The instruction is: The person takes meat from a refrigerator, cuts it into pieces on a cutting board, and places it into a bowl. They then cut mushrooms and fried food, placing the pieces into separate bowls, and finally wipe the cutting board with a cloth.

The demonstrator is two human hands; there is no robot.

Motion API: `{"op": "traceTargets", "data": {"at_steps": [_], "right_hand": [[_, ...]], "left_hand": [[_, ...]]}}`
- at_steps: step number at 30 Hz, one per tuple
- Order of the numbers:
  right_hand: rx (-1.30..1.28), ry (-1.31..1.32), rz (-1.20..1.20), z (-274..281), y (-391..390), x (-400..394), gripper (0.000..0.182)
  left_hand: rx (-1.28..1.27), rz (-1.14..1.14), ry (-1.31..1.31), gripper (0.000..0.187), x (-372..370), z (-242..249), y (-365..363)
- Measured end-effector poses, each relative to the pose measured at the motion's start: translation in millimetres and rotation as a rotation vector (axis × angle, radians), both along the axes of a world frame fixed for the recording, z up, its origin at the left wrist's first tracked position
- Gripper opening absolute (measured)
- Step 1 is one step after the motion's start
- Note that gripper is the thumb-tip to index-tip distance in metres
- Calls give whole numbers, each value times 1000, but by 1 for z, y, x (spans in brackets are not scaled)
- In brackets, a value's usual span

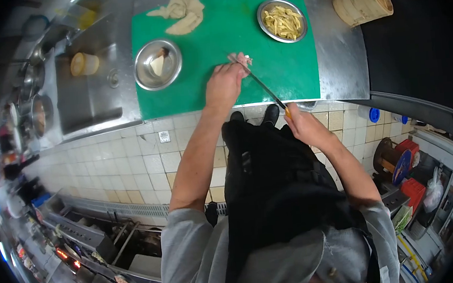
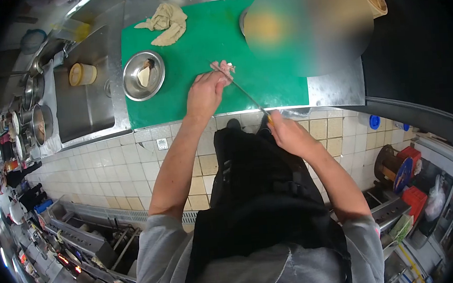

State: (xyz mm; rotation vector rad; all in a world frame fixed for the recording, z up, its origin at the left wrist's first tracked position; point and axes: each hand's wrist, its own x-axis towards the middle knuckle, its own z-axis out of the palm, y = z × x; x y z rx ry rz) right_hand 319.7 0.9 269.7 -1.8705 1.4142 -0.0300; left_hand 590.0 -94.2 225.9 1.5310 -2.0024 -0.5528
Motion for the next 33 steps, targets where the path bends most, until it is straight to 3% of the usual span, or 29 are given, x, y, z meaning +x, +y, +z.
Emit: {"op": "traceTargets", "data": {"at_steps": [5,9,11,17,28,33], "right_hand": [[-40,-122,25,-18,-30,21,25],[48,-64,-5,3,9,-9,26],[36,-22,-26,6,15,-12,26],[-3,11,-71,38,18,-1,25],[-31,-28,-42,14,36,-3,25],[23,-98,-26,-14,1,23,25]], "left_hand": [[-20,20,35,24,0,0,3],[23,90,94,23,0,0,11],[-162,191,170,21,-1,2,21],[-98,100,99,17,7,-14,21],[-25,53,17,17,3,-6,13],[-33,63,26,15,3,-10,12]]}}
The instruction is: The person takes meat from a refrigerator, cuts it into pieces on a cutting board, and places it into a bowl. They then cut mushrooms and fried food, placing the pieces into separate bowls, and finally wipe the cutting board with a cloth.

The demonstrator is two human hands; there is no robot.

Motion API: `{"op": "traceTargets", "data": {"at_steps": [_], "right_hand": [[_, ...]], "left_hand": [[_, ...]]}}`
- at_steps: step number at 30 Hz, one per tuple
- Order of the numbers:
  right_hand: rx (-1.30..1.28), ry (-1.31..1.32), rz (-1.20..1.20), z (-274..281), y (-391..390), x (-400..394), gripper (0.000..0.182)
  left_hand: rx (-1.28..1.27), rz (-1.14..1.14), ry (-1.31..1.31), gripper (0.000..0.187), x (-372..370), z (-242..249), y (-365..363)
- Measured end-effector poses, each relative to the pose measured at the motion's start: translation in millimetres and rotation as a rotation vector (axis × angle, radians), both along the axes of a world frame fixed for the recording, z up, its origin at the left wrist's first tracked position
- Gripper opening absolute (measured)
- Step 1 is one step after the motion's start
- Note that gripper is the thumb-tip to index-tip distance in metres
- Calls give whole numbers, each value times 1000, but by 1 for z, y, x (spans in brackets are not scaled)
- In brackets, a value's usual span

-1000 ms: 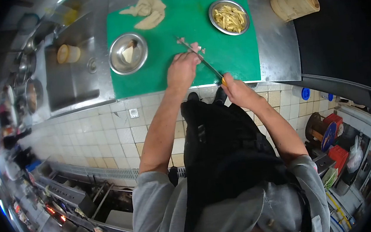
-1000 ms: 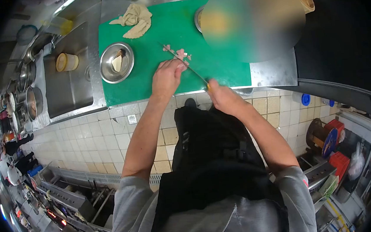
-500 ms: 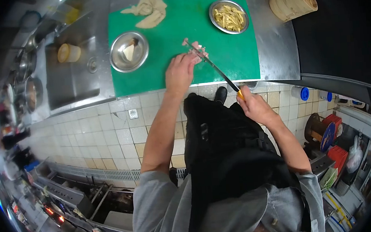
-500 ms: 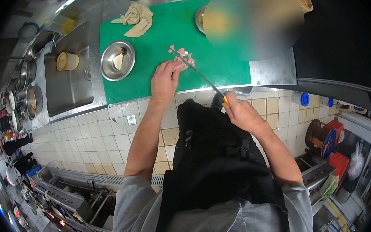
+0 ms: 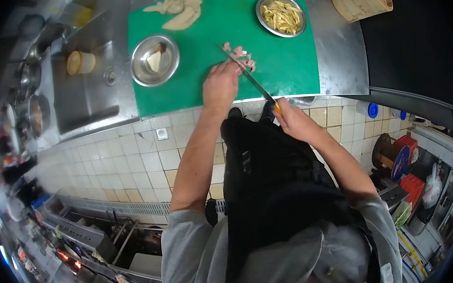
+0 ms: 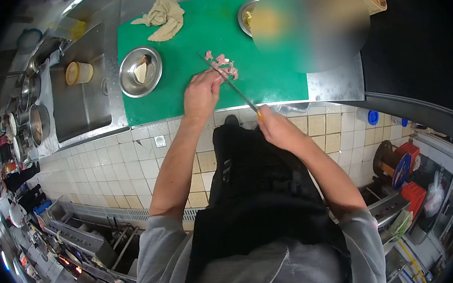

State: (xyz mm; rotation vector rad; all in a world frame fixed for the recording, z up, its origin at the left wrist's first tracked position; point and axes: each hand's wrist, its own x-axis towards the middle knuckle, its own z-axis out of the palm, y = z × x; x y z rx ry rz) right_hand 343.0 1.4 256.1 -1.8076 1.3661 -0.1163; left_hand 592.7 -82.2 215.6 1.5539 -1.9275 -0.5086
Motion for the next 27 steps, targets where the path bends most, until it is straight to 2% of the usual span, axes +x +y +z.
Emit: {"op": "traceTargets", "data": {"at_steps": [2,5,6,9,11,12,14,18,27], "right_hand": [[-16,-39,11,-7,-21,13,26],[-30,-20,10,5,-7,1,26],[72,32,-9,10,2,-8,27],[42,69,-30,24,24,-20,27],[13,96,-35,28,23,-23,27],[-3,123,-34,30,25,-23,27],[-22,103,-54,36,25,-19,26],[-21,106,-41,52,23,-11,25],[-19,83,-28,28,37,-11,26]], "left_hand": [[-7,9,33,16,1,-2,0],[16,32,18,16,3,-1,0],[10,37,17,16,4,1,-1],[4,49,5,18,2,8,5],[-20,248,259,18,1,11,13],[-19,246,257,18,4,3,15],[-45,95,304,16,13,-16,15],[-13,79,282,14,10,-4,12],[-10,35,121,14,8,0,9]]}}
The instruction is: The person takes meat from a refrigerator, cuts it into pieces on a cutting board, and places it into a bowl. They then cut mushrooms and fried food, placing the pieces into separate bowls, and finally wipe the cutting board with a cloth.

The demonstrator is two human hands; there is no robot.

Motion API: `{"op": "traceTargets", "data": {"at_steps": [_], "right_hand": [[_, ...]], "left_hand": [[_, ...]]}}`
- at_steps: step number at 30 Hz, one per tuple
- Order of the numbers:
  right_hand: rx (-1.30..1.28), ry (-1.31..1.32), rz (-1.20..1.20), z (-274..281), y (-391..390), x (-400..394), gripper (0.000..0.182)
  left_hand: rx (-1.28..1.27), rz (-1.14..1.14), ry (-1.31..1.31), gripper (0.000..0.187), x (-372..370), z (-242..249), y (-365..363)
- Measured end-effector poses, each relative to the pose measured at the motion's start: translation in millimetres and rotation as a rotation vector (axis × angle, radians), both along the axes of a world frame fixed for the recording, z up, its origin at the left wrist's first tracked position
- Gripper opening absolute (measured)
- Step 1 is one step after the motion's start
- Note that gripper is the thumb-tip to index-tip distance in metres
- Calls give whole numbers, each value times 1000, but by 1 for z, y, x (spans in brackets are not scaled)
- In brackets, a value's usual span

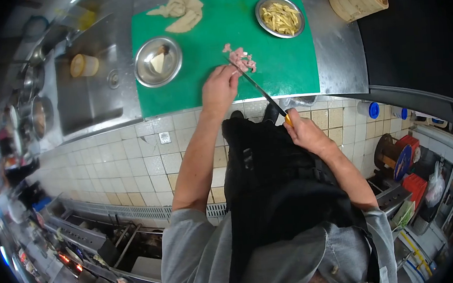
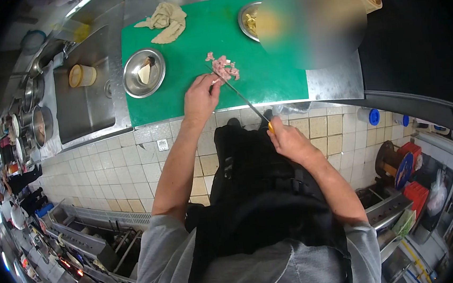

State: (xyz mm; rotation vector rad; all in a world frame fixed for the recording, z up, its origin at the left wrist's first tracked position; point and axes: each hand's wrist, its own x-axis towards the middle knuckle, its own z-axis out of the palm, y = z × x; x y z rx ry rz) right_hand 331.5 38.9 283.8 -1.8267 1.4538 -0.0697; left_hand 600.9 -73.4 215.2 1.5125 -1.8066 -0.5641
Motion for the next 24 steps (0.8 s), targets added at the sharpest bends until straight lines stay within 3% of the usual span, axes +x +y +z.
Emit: {"op": "traceTargets", "data": {"at_steps": [9,12,15,17,24], "right_hand": [[9,-86,17,-33,-45,35,27],[50,-73,15,-20,-47,28,28],[101,-26,-8,-8,-15,3,29],[94,26,-33,-2,-4,-2,27],[-12,25,-26,15,-5,10,28]], "left_hand": [[7,-2,-88,14,-1,-3,-1],[0,-16,-109,17,1,-3,-2],[-63,6,-71,17,2,-2,2],[67,73,172,16,3,6,5],[32,23,164,15,13,-11,5]]}}
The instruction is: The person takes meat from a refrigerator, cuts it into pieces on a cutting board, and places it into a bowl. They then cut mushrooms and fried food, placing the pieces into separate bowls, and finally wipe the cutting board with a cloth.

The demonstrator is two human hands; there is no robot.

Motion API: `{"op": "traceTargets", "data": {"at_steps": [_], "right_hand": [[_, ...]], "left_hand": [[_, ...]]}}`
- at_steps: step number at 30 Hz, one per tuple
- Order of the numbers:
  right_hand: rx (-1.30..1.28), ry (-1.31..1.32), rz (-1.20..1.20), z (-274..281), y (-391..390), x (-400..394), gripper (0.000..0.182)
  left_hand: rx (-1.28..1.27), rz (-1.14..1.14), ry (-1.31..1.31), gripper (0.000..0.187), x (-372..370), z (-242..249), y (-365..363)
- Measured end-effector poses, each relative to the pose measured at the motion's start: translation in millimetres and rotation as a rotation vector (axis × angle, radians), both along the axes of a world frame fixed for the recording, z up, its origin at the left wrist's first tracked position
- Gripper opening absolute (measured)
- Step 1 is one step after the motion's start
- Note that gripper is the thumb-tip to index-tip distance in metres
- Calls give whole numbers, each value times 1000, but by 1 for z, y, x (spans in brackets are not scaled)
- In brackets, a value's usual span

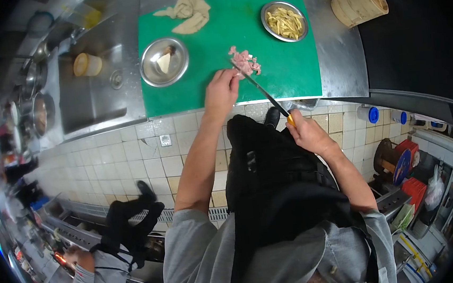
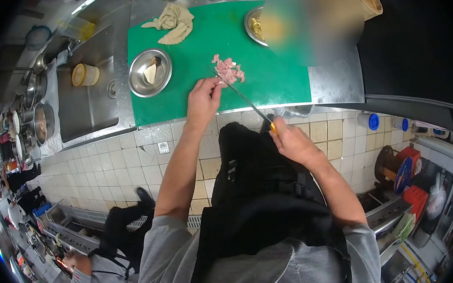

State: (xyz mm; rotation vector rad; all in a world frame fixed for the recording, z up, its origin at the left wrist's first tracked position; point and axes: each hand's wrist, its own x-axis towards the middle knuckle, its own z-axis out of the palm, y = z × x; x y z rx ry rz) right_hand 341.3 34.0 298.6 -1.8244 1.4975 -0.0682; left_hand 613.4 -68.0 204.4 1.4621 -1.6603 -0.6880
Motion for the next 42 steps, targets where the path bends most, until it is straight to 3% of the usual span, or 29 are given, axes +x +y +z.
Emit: {"op": "traceTargets", "data": {"at_steps": [8,14,21,23,24,26,27,29,32,36,38,39,41,42], "right_hand": [[80,-5,-5,-6,8,9,27],[89,-58,39,-39,-37,34,25],[149,-16,-31,-10,2,-7,28],[76,-39,-97,-6,8,-19,28],[12,-69,-145,-4,8,-24,28],[-25,-94,-230,5,5,-34,28],[-58,-118,-307,9,5,-39,28],[-46,-101,-298,5,4,-52,30],[-55,-76,-267,-1,5,-62,32],[-27,-102,-322,3,12,-78,30],[4,-105,-346,5,18,-92,30],[5,-105,-415,2,23,-101,30],[-15,-134,-507,-9,35,-122,26],[-17,-142,-500,-9,39,-129,26]], "left_hand": [[28,-19,-79,11,-3,7,-2],[-18,-21,-147,11,-3,2,-8],[23,11,-159,12,-7,6,-5],[39,-61,-65,34,-8,-11,1],[34,-75,-61,34,-12,-7,4],[-107,-93,-356,77,-20,1,8],[-109,-104,-354,77,-26,2,4],[-66,-83,-339,110,-43,3,-10],[23,-94,-520,120,-67,20,-37],[-128,-37,-564,101,-75,3,-56],[-167,-56,-600,70,-73,-10,-58],[-166,-53,-608,70,-73,-12,-54],[-70,-138,-555,38,-72,-12,-48],[-72,-130,-562,38,-71,-12,-49]]}}
